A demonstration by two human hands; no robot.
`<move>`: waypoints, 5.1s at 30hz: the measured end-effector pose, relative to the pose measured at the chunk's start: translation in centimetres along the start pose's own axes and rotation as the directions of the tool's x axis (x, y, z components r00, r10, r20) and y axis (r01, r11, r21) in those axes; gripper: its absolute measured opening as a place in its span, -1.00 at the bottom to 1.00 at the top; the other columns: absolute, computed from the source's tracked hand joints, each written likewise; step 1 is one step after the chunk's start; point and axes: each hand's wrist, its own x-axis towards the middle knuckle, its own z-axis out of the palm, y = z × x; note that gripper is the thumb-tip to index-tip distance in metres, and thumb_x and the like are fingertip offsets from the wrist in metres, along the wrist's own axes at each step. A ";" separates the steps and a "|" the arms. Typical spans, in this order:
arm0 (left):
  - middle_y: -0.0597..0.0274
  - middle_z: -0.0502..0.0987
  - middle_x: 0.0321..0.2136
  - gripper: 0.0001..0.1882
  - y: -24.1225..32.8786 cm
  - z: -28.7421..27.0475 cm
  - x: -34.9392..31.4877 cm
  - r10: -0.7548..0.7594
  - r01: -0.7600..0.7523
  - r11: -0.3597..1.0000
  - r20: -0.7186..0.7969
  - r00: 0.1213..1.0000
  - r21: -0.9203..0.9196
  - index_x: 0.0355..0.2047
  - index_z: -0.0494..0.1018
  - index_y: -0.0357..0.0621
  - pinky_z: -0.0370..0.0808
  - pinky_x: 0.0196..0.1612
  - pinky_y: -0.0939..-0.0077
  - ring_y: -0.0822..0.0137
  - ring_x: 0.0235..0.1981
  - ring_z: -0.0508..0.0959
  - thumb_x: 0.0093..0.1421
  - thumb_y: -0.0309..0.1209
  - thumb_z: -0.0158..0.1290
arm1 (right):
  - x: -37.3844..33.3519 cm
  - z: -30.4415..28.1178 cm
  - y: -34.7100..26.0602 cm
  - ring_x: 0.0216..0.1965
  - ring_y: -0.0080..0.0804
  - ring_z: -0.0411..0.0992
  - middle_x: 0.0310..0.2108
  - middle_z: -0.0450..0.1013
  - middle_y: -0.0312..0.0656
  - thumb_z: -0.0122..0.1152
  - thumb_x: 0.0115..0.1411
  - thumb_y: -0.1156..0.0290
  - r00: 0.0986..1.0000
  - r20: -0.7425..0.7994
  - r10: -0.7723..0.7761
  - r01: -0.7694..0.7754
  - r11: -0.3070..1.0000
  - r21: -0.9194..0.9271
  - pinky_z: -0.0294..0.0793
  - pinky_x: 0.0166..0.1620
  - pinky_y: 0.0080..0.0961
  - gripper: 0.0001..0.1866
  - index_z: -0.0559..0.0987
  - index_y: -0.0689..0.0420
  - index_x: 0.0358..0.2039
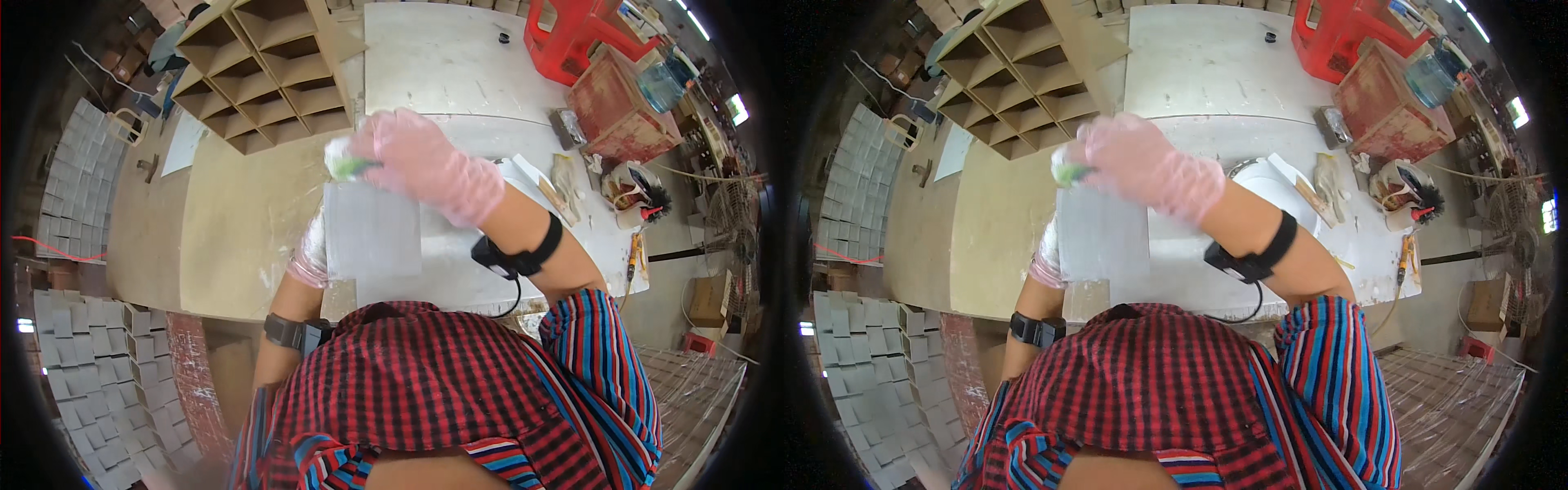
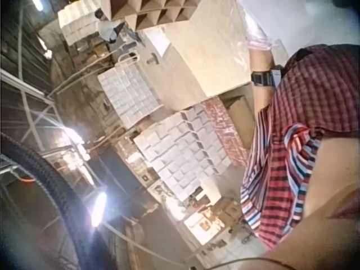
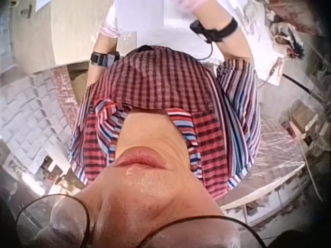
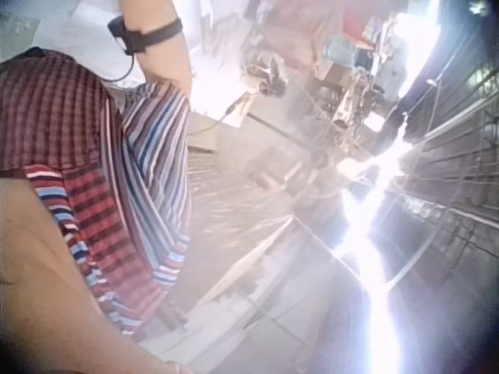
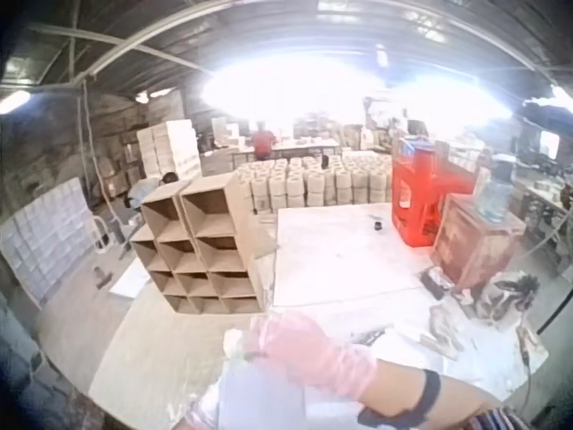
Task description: The recorder uses a damp sponge to wipe down the exterior surfaces of small wooden boxes in an industrial workshop.
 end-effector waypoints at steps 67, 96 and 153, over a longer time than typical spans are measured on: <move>0.11 0.32 -0.02 -0.48 7.0 -1.1 0.0 0.294 -0.294 0.955 -0.011 0.956 -0.024 0.03 0.21 -0.16 0.36 0.01 0.23 0.13 -0.03 0.37 0.23 -0.04 -0.30 | 0.8 3.9 -3.5 -0.27 -0.02 0.39 -0.35 0.42 0.02 0.17 -0.06 0.27 0.705 -0.077 0.705 -0.706 0.708 0.021 0.39 -0.23 -0.25 -0.65 0.46 0.10 -0.23; 0.15 0.40 -0.10 -0.54 4.4 -2.1 -2.3 -0.078 0.062 0.997 -0.386 0.919 -0.054 -0.02 0.29 -0.10 0.39 -0.04 0.25 0.19 -0.11 0.43 0.23 -0.08 -0.28 | -5.7 0.7 2.9 -0.22 -0.04 0.40 -0.26 0.44 0.05 0.04 0.05 0.21 0.423 0.134 0.896 -0.895 0.436 -0.098 0.36 -0.15 -0.31 -0.65 0.45 0.12 -0.18; 0.12 0.43 -0.17 -0.57 2.2 -2.9 0.2 0.032 -0.034 0.999 -0.082 0.996 -0.035 -0.06 0.28 -0.24 0.44 -0.10 0.38 0.26 -0.16 0.47 0.25 -0.16 -0.28 | -4.3 3.3 -3.8 -0.34 -0.17 0.42 -0.38 0.42 -0.06 0.14 -0.04 0.18 0.919 0.357 0.167 -0.221 0.968 0.116 0.42 -0.28 -0.31 -0.70 0.50 -0.05 -0.26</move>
